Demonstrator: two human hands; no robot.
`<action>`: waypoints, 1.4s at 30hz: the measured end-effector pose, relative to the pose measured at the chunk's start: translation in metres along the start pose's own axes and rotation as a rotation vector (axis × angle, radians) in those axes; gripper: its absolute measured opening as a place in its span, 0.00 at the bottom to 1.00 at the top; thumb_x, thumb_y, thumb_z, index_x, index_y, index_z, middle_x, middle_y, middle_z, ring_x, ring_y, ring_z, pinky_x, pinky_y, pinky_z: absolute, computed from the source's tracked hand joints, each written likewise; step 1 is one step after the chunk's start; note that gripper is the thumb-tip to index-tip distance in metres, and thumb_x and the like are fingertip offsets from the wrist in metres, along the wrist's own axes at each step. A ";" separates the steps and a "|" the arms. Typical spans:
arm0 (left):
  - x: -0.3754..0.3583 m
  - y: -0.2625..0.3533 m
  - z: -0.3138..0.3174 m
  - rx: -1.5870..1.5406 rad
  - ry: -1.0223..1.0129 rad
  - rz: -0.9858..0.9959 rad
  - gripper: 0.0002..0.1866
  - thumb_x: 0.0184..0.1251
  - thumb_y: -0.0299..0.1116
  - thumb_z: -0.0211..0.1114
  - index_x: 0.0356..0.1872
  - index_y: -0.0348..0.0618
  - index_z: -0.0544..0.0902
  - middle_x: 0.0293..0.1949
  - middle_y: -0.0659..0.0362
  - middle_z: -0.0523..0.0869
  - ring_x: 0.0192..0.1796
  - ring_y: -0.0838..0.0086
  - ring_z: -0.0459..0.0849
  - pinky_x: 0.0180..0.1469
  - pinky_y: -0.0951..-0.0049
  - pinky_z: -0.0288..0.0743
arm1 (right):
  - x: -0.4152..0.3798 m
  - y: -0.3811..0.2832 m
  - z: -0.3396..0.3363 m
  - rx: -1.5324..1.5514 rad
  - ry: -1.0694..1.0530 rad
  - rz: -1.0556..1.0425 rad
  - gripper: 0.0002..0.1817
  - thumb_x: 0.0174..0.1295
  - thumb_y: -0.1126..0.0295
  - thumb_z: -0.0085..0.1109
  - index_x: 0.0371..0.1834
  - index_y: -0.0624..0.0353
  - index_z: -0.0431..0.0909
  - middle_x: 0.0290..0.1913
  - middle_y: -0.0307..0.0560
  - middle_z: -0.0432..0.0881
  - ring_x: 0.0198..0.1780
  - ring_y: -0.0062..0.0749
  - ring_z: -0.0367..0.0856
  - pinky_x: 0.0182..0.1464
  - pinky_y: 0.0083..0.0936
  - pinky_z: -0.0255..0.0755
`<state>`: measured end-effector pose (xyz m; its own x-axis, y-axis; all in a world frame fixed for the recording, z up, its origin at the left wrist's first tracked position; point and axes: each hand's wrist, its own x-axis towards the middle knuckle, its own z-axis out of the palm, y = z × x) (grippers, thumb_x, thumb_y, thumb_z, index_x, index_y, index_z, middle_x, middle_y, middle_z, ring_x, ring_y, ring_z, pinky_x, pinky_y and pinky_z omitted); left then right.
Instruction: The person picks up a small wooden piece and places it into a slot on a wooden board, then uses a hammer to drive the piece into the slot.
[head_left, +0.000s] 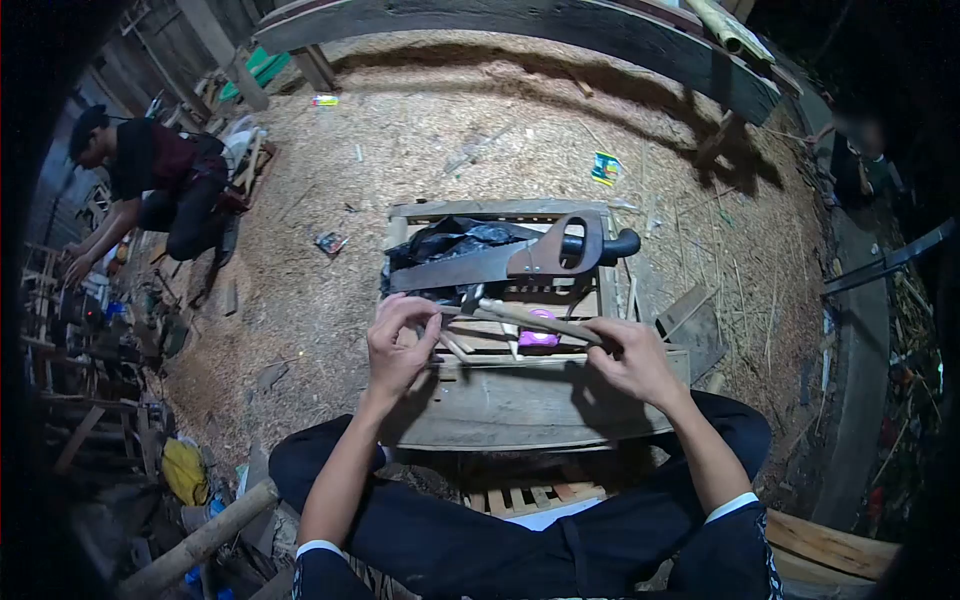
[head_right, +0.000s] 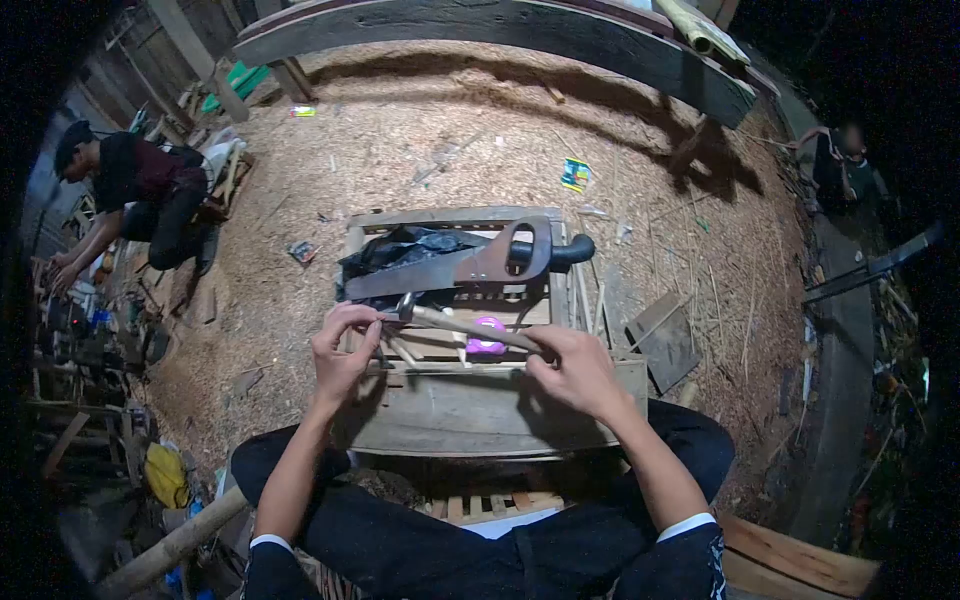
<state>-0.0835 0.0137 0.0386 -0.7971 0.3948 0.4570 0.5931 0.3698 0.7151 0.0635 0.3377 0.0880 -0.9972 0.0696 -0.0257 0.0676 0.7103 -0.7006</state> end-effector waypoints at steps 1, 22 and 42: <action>-0.006 0.001 -0.006 -0.067 0.017 -0.073 0.06 0.64 0.21 0.75 0.41 0.41 0.90 0.45 0.57 0.94 0.53 0.68 0.90 0.65 0.61 0.78 | 0.000 -0.002 0.003 0.006 0.002 -0.014 0.19 0.62 0.66 0.64 0.54 0.62 0.87 0.43 0.54 0.89 0.42 0.51 0.89 0.48 0.40 0.81; -0.092 0.018 -0.027 -0.049 -0.019 -0.429 0.06 0.67 0.28 0.75 0.42 0.40 0.95 0.39 0.55 0.95 0.41 0.69 0.92 0.48 0.69 0.82 | -0.022 -0.032 0.116 0.411 0.009 0.076 0.17 0.69 0.70 0.65 0.57 0.64 0.75 0.36 0.54 0.84 0.34 0.39 0.83 0.40 0.40 0.77; -0.098 0.031 -0.018 0.036 -0.069 -0.167 0.25 0.68 0.27 0.74 0.65 0.43 0.81 0.45 0.58 0.93 0.56 0.64 0.85 0.68 0.61 0.68 | -0.002 -0.088 0.160 0.204 0.112 -0.116 0.13 0.62 0.60 0.79 0.47 0.50 0.95 0.57 0.54 0.85 0.55 0.53 0.88 0.54 0.44 0.81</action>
<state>0.0110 -0.0284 0.0251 -0.8761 0.3812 0.2952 0.4576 0.4647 0.7580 0.0549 0.1629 0.0353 -0.9876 0.0810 0.1342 -0.0658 0.5627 -0.8240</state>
